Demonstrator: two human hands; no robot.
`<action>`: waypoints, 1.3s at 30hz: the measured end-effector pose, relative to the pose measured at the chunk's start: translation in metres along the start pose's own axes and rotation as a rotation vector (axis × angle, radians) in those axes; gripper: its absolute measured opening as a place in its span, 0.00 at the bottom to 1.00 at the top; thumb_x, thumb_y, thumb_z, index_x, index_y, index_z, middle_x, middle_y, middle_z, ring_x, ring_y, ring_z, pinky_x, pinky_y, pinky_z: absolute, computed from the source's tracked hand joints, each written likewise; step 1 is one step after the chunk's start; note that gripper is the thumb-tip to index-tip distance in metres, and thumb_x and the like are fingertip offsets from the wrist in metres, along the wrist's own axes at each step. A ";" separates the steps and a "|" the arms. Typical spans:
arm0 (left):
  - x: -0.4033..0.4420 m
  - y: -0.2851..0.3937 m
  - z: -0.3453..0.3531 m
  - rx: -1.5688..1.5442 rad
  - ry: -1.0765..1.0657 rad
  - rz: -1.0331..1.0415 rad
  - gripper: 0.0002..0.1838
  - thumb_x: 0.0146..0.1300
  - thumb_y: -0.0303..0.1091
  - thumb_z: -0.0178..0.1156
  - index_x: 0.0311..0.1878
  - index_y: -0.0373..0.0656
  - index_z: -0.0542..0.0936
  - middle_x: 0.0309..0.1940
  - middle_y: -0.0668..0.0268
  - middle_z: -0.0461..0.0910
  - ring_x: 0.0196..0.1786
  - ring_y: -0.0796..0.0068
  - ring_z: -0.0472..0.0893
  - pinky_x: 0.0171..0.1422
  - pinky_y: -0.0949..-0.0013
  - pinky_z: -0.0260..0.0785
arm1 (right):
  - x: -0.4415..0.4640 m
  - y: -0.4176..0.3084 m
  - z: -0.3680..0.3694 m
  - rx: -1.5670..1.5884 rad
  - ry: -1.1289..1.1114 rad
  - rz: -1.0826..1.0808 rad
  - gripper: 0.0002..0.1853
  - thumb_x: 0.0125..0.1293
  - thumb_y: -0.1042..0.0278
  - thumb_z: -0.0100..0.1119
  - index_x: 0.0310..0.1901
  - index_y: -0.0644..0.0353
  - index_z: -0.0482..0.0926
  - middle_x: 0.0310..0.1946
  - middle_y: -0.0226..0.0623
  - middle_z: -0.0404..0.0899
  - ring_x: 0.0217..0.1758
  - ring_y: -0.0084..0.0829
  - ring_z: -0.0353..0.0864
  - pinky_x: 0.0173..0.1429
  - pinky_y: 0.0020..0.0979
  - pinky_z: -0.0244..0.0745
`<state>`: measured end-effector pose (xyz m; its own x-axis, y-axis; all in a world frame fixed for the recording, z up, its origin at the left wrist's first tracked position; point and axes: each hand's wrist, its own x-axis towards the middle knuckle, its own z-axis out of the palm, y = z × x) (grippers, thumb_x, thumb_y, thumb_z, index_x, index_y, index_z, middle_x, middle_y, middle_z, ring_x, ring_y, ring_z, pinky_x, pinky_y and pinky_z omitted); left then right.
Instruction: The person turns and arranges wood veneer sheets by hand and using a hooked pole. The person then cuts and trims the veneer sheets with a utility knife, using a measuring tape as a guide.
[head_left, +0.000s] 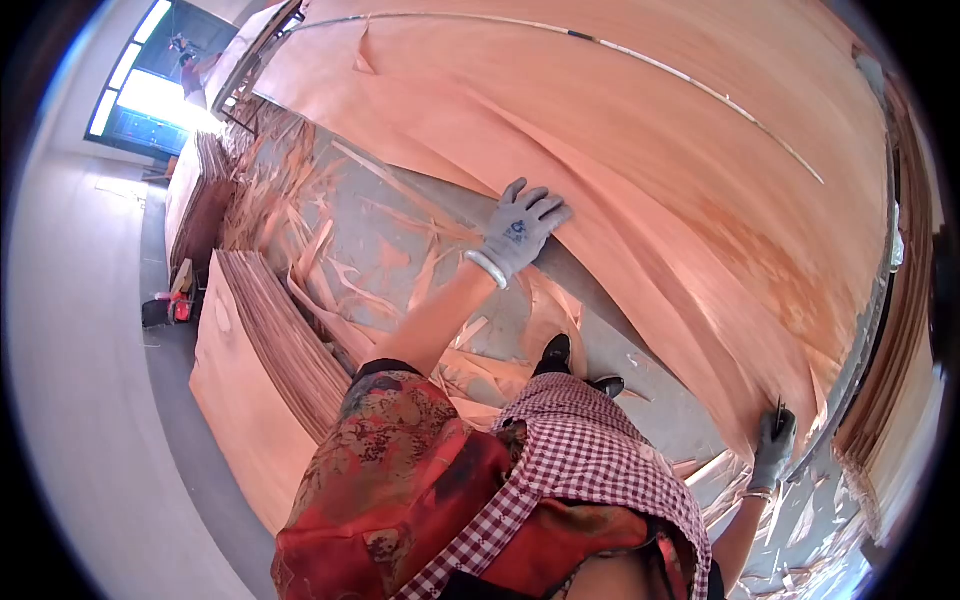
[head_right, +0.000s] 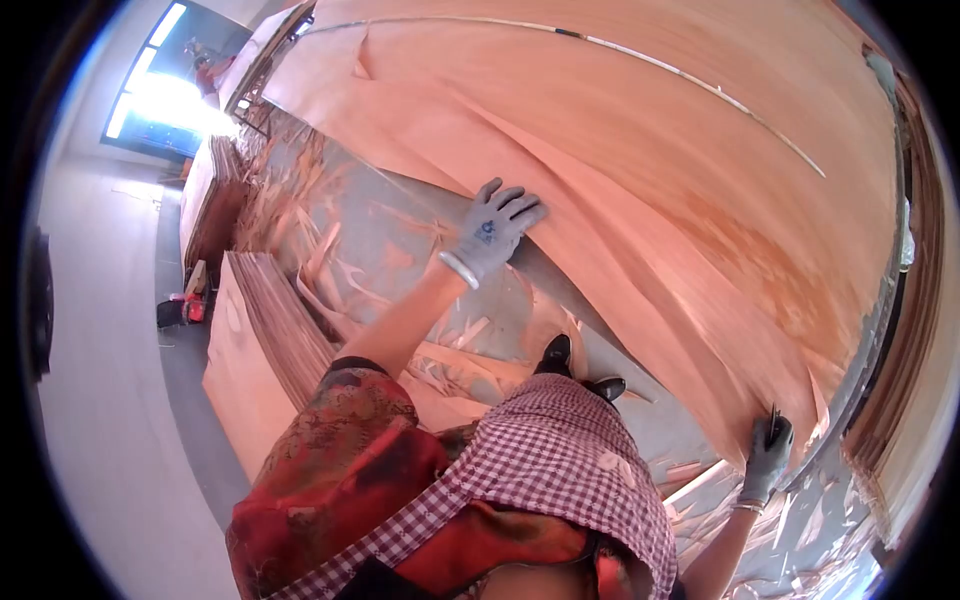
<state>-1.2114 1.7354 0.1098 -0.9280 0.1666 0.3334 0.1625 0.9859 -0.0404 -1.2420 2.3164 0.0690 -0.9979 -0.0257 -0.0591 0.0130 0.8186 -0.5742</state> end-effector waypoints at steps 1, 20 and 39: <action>0.002 0.002 -0.012 0.029 -0.030 -0.010 0.18 0.49 0.27 0.55 0.47 0.49 0.77 0.48 0.70 0.75 0.56 0.68 0.71 0.67 0.50 0.55 | 0.001 0.000 0.002 -0.002 0.007 -0.011 0.17 0.61 0.59 0.61 0.43 0.64 0.72 0.32 0.36 0.72 0.33 0.29 0.70 0.40 0.31 0.68; 0.038 0.125 0.000 -0.369 -0.169 0.014 0.16 0.57 0.43 0.58 0.46 0.46 0.76 0.43 0.61 0.74 0.46 0.58 0.74 0.49 0.55 0.65 | -0.015 -0.050 -0.004 -0.136 0.105 -0.019 0.14 0.50 0.62 0.68 0.33 0.59 0.75 0.30 0.41 0.73 0.33 0.40 0.72 0.40 0.39 0.69; 0.039 0.212 0.023 -0.043 -0.140 0.079 0.26 0.61 0.46 0.52 0.62 0.49 0.68 0.64 0.60 0.63 0.65 0.56 0.62 0.67 0.47 0.48 | 0.122 -0.115 0.001 -0.241 0.358 -0.413 0.18 0.61 0.61 0.55 0.52 0.51 0.72 0.51 0.38 0.71 0.56 0.40 0.69 0.55 0.46 0.63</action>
<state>-1.2206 1.9515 0.0926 -0.9489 0.2469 0.1966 0.2478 0.9686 -0.0200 -1.3651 2.2184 0.1267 -0.8770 -0.2087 0.4328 -0.3535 0.8903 -0.2871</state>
